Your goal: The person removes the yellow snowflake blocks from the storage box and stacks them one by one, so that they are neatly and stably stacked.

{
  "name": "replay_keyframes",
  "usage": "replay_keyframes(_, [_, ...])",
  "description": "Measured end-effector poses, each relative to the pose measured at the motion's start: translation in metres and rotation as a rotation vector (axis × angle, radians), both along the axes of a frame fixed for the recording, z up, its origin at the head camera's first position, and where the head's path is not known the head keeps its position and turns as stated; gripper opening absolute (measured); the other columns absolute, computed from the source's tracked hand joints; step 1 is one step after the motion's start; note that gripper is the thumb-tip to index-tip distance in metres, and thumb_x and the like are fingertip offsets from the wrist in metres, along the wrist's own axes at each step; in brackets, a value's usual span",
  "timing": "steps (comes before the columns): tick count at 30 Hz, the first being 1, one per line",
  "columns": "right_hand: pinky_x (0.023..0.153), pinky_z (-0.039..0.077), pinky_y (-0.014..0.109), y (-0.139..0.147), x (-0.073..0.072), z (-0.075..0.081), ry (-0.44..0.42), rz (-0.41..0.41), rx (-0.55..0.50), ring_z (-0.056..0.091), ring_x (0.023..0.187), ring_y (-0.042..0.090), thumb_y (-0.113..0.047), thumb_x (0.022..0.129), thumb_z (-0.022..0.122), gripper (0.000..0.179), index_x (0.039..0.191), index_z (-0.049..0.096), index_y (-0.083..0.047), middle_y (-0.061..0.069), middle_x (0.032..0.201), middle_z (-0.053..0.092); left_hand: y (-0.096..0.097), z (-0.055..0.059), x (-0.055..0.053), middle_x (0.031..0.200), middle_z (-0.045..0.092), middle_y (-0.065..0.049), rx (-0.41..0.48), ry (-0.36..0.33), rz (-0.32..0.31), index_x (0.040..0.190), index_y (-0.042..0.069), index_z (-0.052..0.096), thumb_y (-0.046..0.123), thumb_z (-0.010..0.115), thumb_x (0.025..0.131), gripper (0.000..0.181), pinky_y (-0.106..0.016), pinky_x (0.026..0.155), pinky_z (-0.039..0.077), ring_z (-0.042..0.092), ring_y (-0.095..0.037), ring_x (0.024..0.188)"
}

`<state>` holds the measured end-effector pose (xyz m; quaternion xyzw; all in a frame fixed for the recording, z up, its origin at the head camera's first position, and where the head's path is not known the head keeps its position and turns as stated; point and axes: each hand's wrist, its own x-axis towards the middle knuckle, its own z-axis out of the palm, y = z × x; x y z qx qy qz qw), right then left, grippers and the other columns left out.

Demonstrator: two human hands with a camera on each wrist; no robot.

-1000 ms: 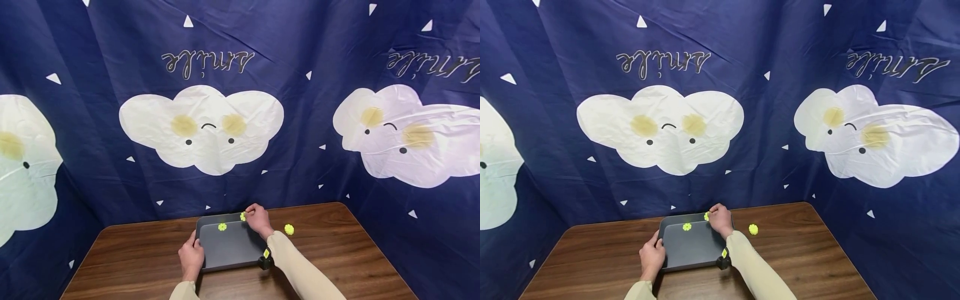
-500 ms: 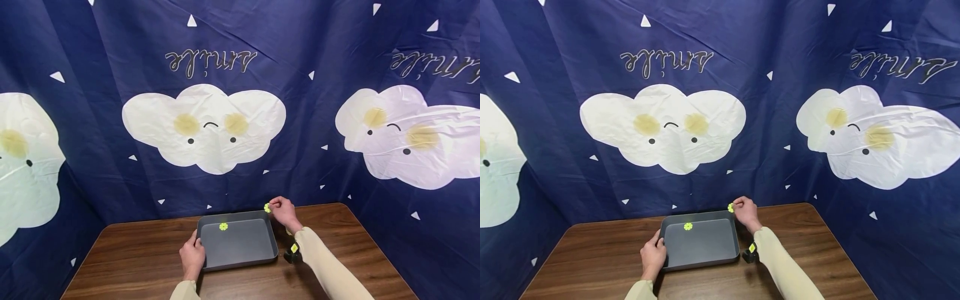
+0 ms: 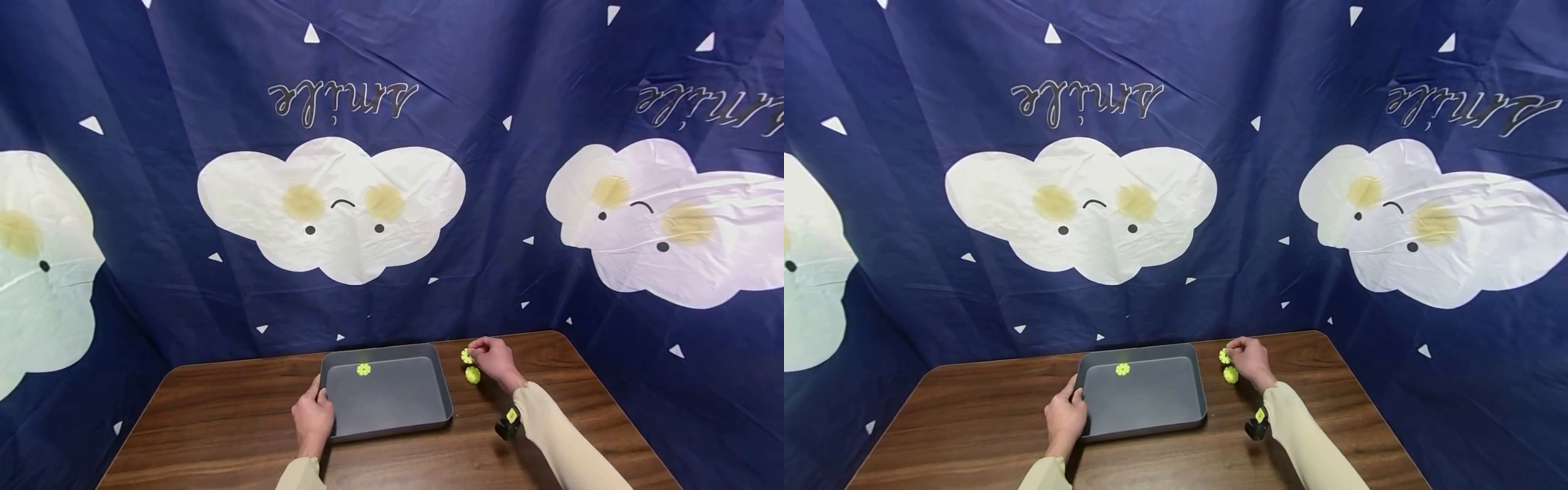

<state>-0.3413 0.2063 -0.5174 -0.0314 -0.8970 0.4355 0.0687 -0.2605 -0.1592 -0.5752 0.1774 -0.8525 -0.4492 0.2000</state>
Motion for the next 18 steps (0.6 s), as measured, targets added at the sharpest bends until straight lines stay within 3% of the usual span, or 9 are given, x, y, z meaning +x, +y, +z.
replay_keyframes(9, [0.068,0.045,0.026,0.009,0.01,-0.012,-0.048,0.025,0.064,0.058,0.074,0.013,-0.009,0.089,0.074,0.005,0.087,0.075,-0.005,0.002,0.079,0.071,-0.002,-0.001,0.0,0.131,0.063,-0.027,0.012,-0.018,-0.003,0.138,0.004,0.062,0.005,0.054,0.098,0.041,-0.063,0.099,0.048,0.061,-0.051,0.119])
replay_keyframes(18, [0.07,0.047,0.027,0.008,0.013,-0.021,-0.075,-0.007,0.072,0.061,0.077,0.015,-0.008,0.088,0.072,0.005,0.087,0.076,-0.005,0.003,0.082,0.073,0.0,-0.001,0.0,0.132,0.063,-0.027,0.016,-0.03,0.001,0.139,0.005,0.062,0.006,0.055,0.098,0.041,-0.063,0.101,0.047,0.06,-0.051,0.12])
